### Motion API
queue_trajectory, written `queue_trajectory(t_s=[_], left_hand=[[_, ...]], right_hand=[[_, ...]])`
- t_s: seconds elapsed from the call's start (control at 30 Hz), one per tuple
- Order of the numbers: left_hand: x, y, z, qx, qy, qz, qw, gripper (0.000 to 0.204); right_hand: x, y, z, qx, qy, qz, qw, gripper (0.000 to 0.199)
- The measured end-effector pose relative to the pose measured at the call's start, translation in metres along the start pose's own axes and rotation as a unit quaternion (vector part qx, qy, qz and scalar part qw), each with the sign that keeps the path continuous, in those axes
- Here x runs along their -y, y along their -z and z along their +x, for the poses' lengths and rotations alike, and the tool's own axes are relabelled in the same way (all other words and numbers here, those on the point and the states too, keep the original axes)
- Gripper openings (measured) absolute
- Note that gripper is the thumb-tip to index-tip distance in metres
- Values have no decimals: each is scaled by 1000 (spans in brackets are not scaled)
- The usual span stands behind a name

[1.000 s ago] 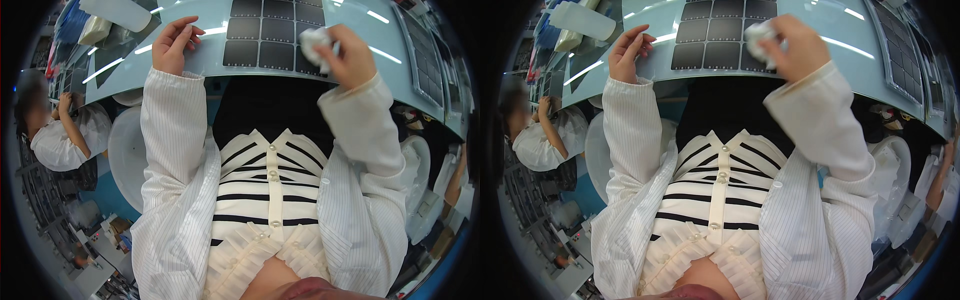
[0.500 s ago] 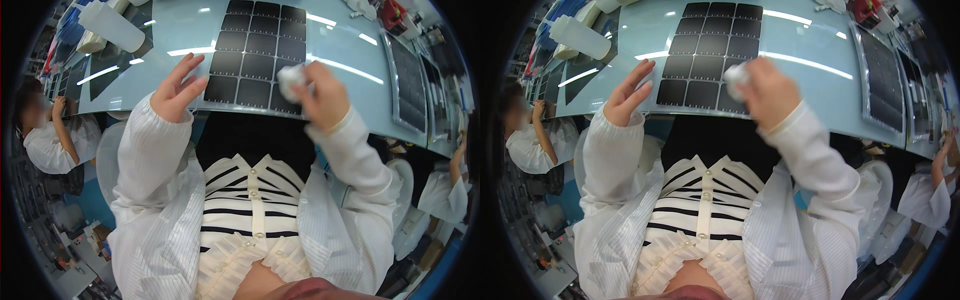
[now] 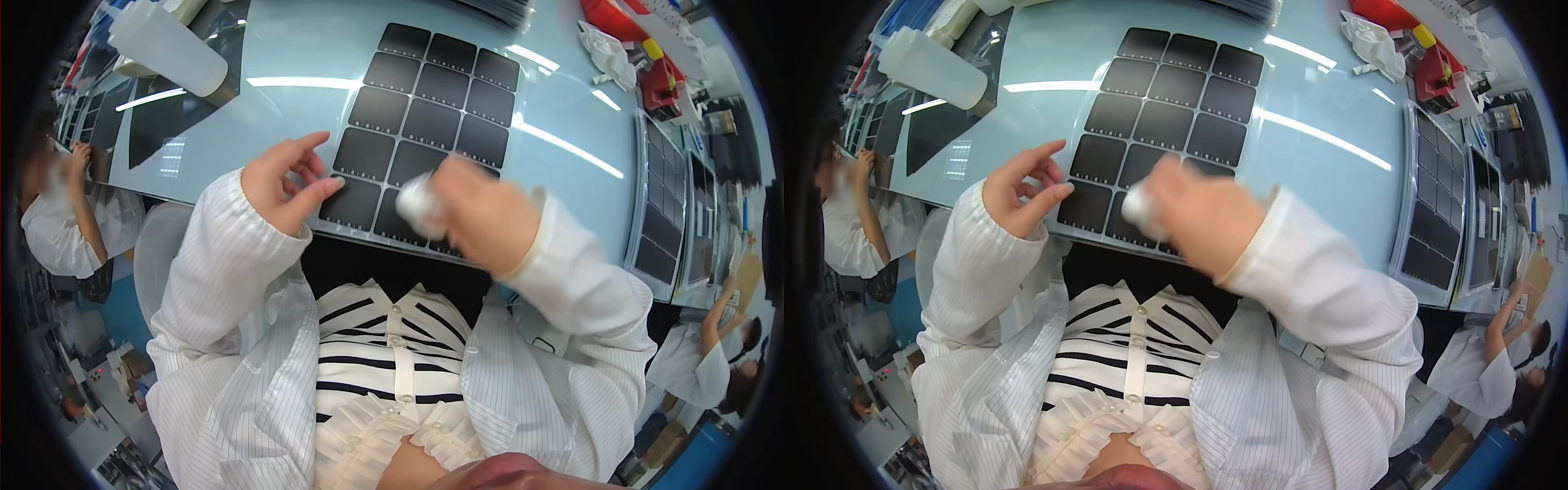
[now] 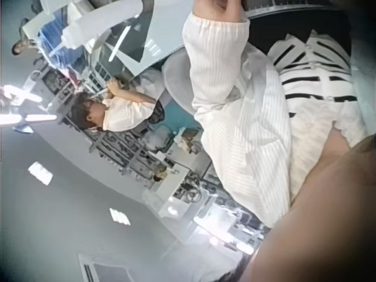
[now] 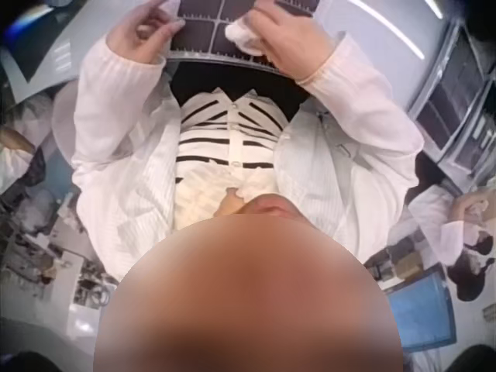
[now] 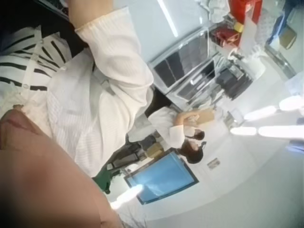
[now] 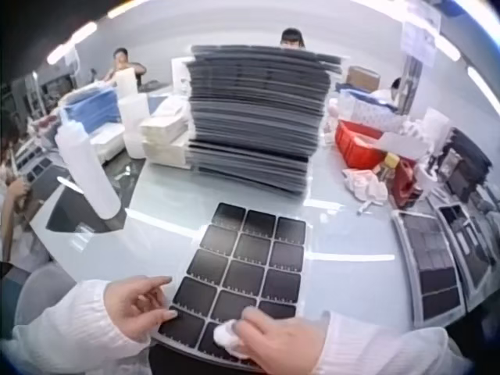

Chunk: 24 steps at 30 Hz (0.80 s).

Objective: The recorder is cleaning and inspecting small solar cell panels using a white cloth at a workstation.

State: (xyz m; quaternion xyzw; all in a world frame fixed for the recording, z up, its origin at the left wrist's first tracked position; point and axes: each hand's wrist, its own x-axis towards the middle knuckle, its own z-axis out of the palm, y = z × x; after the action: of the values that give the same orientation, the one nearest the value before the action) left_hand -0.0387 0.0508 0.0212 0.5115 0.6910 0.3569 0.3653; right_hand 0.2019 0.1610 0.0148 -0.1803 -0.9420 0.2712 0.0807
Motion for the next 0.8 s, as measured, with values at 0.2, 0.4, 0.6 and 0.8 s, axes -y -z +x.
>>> queue_trajectory(t_s=[0.2,0.4,0.6,0.8], left_hand=[[-11,1,-2,55,-39,160,985,46],[6,26,-14,100,-83,146,981,53],[-3,23,-18,80,-81,168,979,59],[1,19,-12,73,-145,230,960,62]], right_hand=[[-81,43,16,-207,-93,-76,971,19],[3,19,7,18,-25,-13,999,21],[-48,41,21,-146,-169,24,974,20],[15,13,28,29,23,19,999,17]])
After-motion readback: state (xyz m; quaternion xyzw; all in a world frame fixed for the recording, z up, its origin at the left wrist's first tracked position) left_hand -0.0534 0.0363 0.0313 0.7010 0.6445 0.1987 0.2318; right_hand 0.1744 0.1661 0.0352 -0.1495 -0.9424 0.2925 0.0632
